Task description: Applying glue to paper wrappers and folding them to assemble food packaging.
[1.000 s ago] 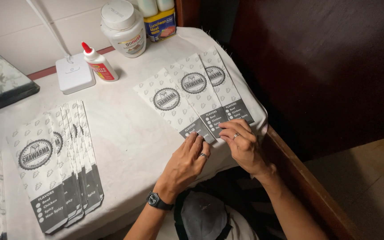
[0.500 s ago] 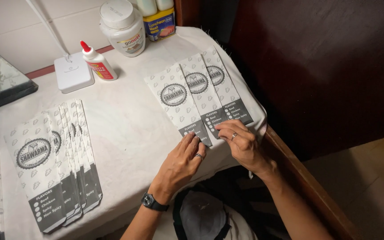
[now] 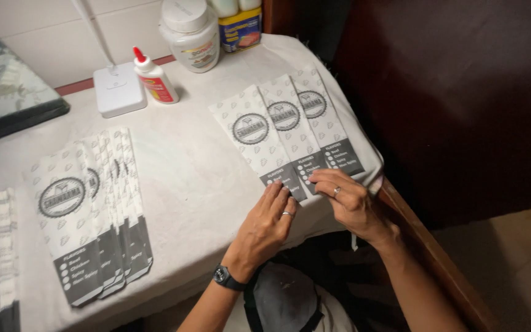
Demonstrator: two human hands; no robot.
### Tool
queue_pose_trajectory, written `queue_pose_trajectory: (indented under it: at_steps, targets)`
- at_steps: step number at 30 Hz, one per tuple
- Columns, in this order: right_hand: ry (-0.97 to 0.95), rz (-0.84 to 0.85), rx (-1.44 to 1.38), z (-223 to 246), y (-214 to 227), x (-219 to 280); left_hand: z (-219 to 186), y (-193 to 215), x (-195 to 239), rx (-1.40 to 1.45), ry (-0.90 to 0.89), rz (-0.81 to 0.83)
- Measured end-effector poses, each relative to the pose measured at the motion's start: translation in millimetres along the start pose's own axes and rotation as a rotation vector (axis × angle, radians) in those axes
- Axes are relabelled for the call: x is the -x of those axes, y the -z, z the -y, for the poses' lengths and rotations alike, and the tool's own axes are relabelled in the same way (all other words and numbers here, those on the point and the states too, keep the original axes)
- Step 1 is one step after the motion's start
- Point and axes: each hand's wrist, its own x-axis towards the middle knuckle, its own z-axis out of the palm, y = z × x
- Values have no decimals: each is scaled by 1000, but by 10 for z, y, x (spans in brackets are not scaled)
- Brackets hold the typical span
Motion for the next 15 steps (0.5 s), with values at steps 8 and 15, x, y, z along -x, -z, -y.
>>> queue_pose_trajectory:
  at_steps: [8, 15]
  targets:
    - [-19, 34, -3, 39, 31, -48, -86, 15, -12, 103, 142, -72]
    - [22, 31, 90, 193, -73, -86, 16, 1110, 377, -51, 413, -79]
